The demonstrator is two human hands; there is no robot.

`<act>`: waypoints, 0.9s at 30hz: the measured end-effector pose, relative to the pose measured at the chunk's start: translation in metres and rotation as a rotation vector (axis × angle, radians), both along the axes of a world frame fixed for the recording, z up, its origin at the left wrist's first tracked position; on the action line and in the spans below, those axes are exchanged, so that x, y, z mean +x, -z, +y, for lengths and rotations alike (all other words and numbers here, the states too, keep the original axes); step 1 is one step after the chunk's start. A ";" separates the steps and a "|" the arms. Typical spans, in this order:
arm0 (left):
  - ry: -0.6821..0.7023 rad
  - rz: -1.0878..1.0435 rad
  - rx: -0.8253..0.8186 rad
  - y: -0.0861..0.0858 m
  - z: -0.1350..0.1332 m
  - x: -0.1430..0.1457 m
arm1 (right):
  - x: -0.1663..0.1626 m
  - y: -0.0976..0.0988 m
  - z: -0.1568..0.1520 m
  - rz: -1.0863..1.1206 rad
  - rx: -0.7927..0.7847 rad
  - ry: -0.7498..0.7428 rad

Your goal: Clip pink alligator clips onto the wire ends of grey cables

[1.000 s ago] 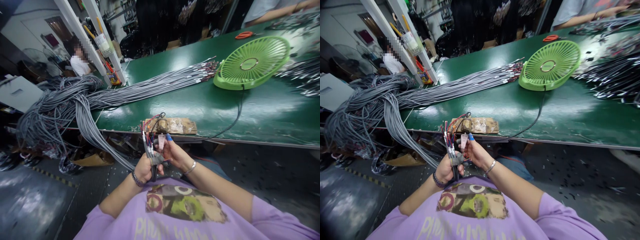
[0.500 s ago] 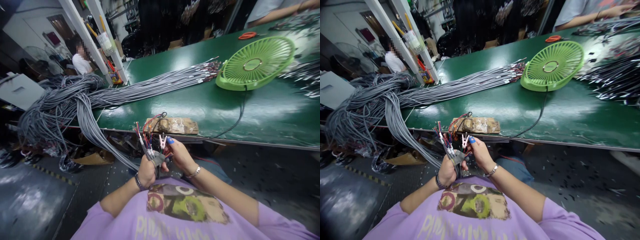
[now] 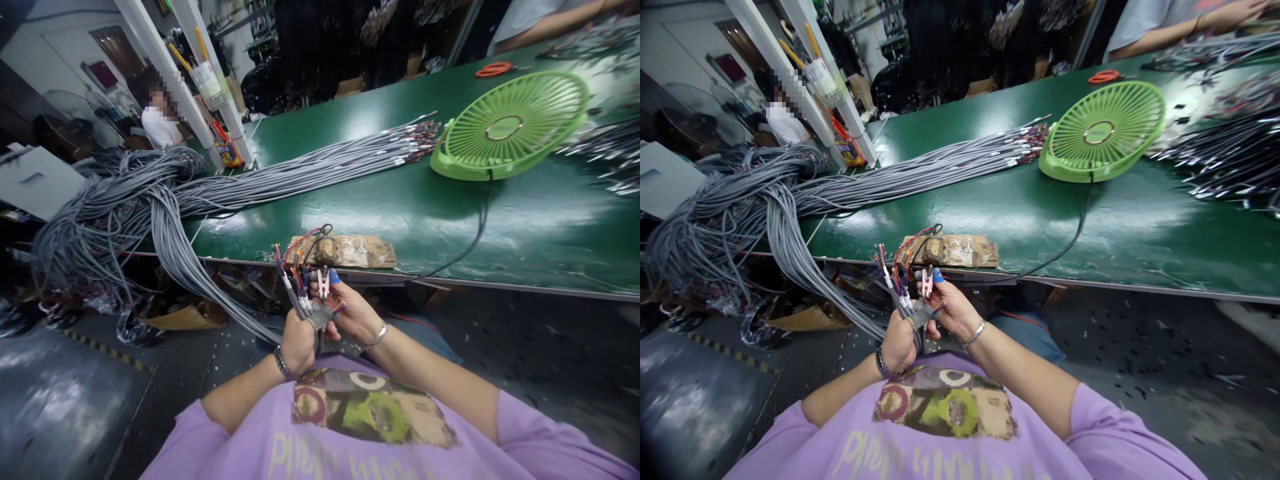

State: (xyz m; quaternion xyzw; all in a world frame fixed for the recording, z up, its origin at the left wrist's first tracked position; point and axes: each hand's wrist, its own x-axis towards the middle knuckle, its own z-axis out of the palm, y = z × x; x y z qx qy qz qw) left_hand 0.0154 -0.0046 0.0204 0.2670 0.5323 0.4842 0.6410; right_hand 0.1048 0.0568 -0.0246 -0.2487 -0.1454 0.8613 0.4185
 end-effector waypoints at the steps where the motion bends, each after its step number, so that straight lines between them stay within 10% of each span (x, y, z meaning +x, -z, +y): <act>1: 0.000 0.002 -0.005 0.000 0.000 0.000 | -0.001 0.000 -0.001 -0.005 -0.003 0.006; 16: -0.077 -0.015 0.034 0.000 -0.011 -0.004 | 0.011 -0.009 -0.006 -0.060 0.092 -0.032; 27: -0.124 -0.012 0.042 0.002 -0.005 -0.002 | 0.002 -0.007 -0.009 -0.331 0.237 0.275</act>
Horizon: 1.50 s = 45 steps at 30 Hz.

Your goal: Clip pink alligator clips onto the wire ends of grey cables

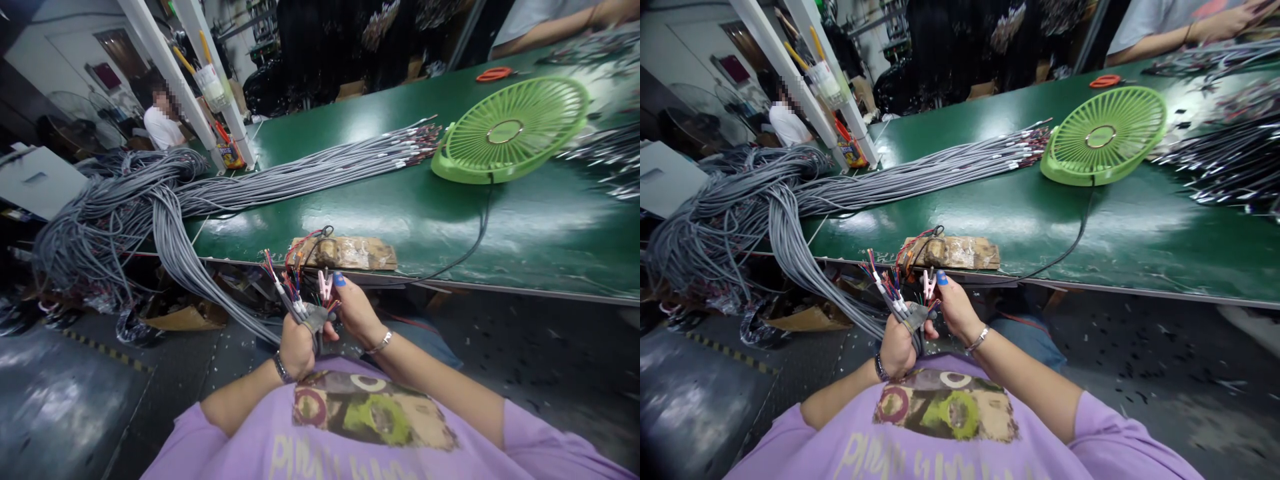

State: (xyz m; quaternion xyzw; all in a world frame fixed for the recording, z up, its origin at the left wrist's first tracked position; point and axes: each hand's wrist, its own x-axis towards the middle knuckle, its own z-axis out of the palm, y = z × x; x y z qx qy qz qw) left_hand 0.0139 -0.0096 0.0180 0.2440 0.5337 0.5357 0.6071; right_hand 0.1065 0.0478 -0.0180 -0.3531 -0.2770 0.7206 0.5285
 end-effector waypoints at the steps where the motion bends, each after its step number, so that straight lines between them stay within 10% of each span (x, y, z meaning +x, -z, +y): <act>1: 0.001 -0.002 -0.004 0.000 0.000 0.000 | -0.001 0.000 0.001 0.045 -0.034 -0.051; 8: 0.029 0.004 -0.012 0.003 0.002 0.002 | -0.003 0.002 0.011 0.260 -0.258 -0.190; 34: -0.032 -0.023 -0.008 -0.003 -0.002 -0.002 | 0.002 0.003 0.004 0.184 -0.072 -0.120; 45: -0.043 -0.022 -0.028 0.004 0.001 0.000 | 0.001 0.013 0.014 0.411 -0.241 -0.305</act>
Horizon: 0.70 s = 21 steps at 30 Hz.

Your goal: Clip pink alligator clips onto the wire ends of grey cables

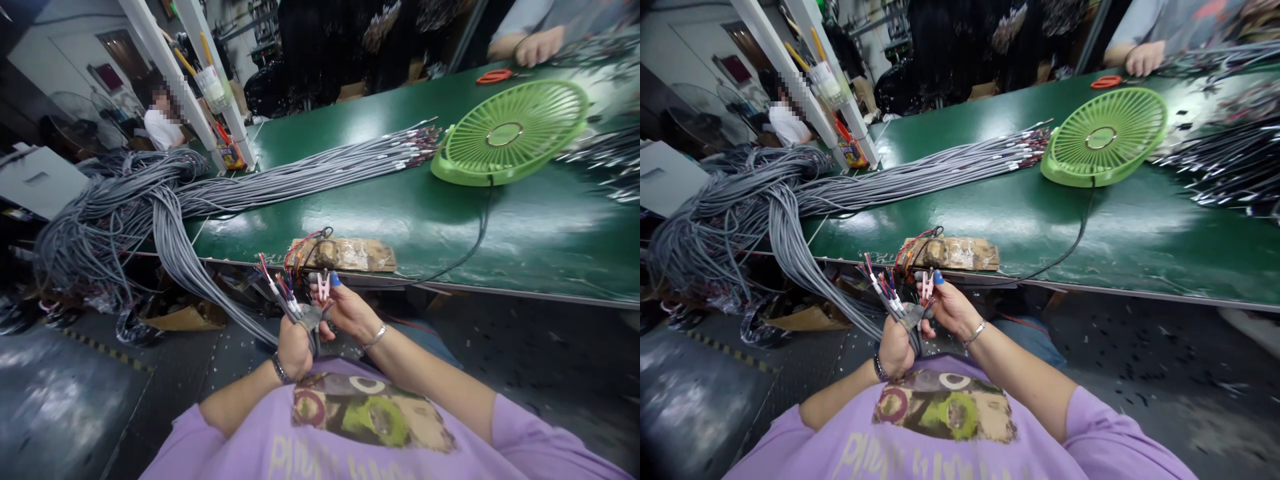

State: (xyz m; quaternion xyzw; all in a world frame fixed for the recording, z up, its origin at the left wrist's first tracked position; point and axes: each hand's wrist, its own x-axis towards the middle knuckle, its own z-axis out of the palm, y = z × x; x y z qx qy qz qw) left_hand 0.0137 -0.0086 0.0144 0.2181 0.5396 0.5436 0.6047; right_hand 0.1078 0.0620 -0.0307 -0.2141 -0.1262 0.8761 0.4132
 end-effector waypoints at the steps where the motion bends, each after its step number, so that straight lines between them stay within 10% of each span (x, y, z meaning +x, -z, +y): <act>1: 0.002 0.012 -0.001 0.001 0.000 0.000 | -0.001 0.000 0.000 -0.008 -0.013 0.012; 10: 0.021 0.036 -0.017 -0.001 -0.004 -0.002 | 0.000 0.000 -0.005 -0.073 0.021 0.037; 21: 0.140 0.161 0.081 0.017 -0.015 -0.011 | 0.045 -0.022 -0.004 -0.534 0.472 -0.371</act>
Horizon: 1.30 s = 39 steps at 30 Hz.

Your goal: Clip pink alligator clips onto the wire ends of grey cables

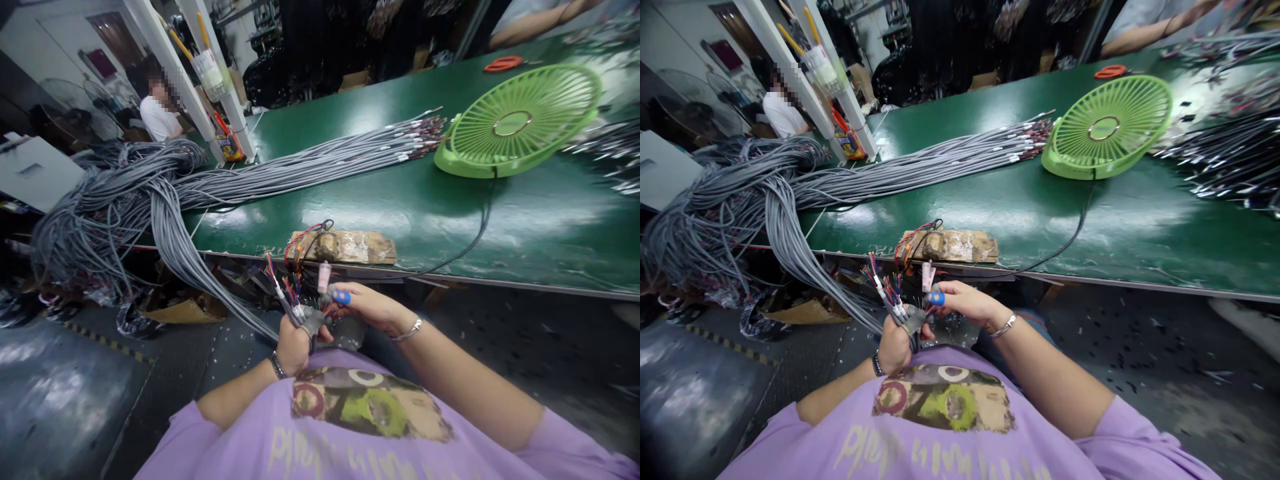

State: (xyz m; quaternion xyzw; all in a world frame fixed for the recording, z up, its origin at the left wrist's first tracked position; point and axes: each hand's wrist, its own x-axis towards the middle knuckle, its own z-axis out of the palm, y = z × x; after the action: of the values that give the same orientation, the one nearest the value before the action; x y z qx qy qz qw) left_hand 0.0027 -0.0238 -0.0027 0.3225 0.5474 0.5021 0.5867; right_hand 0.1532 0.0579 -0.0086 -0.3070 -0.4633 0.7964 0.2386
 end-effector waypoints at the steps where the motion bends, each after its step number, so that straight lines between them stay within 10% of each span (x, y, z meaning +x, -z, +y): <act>1: 0.028 0.027 0.017 0.002 -0.001 -0.001 | 0.002 -0.006 0.001 -0.048 0.055 -0.023; 16: 0.389 0.246 -0.065 0.002 0.004 -0.013 | -0.010 -0.009 0.001 -0.249 0.583 -0.186; 27: 0.056 0.096 -0.006 0.015 0.005 -0.011 | -0.003 0.008 -0.028 0.026 0.149 0.213; 39: 0.257 0.218 0.112 0.001 0.003 -0.021 | -0.028 -0.007 -0.032 -0.010 0.059 0.172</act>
State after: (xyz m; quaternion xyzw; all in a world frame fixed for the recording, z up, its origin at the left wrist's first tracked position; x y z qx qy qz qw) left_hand -0.0180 -0.0205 -0.0040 0.4745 0.5332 0.4147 0.5644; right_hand 0.1254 0.0261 -0.0012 -0.3426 -0.4595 0.7574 0.3127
